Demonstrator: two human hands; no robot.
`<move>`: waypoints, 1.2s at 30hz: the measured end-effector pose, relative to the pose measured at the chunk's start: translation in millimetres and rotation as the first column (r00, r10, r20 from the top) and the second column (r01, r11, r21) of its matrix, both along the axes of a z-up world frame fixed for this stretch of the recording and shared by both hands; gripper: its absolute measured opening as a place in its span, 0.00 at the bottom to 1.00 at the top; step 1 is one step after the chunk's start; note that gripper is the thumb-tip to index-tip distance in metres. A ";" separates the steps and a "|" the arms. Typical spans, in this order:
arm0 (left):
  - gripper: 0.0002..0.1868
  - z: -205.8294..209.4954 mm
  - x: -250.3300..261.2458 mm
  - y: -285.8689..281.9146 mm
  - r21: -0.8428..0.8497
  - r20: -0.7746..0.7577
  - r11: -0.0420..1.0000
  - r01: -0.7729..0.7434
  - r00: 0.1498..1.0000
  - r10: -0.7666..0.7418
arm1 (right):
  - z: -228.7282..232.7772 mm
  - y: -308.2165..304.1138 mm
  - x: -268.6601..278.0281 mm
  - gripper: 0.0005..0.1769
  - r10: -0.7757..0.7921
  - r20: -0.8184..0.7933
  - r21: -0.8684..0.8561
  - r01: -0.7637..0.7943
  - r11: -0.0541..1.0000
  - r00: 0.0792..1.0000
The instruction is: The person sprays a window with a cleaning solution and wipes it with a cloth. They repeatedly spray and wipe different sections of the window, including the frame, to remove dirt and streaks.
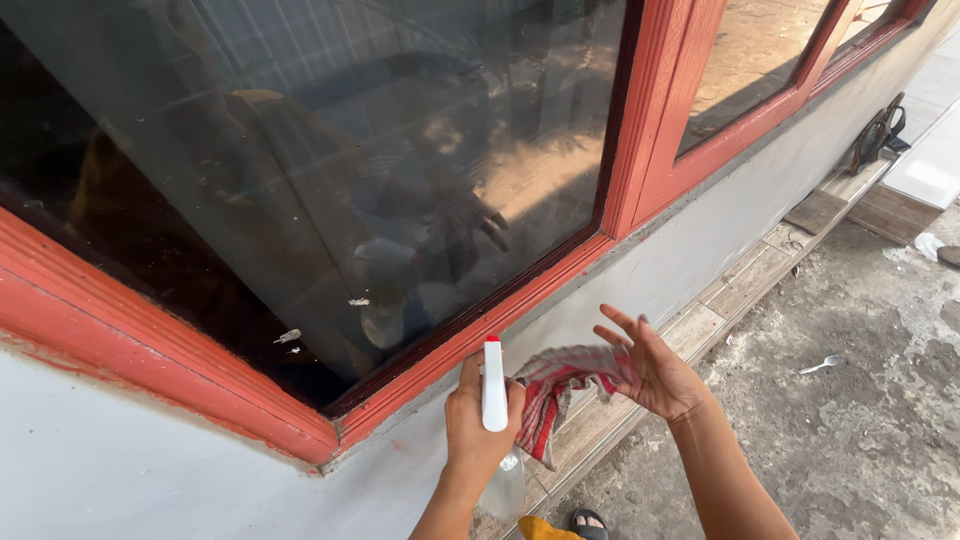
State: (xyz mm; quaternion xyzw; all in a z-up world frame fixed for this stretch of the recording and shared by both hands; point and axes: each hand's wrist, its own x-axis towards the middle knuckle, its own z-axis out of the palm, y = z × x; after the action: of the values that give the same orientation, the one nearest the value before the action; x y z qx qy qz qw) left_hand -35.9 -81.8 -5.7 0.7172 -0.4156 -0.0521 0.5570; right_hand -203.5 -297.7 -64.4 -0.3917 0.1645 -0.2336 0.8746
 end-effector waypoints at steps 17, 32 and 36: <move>0.23 9.7 2.6 24.3 -0.082 -0.295 0.960 0.266 0.914 -0.279 | -29.2 30.9 40.2 0.69 0.242 0.021 -0.162 -0.235 0.958 0.970; 0.25 -0.8 28.5 29.1 -0.072 -0.041 0.997 -0.025 0.999 0.022 | -45.7 -4.2 30.0 0.18 -0.186 -0.121 0.115 0.200 0.973 0.975; 0.26 -10.4 28.2 26.8 -0.045 -0.032 0.999 -0.017 0.999 0.016 | -26.5 7.4 30.9 0.12 -0.308 -0.136 0.106 0.323 0.940 0.942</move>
State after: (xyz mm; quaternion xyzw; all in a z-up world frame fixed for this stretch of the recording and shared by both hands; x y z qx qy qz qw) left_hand -7.7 -55.0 -16.1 0.7069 -0.4018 -0.0496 0.5800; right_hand -172.7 -290.3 -90.9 -0.3168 0.2907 -0.3365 0.8378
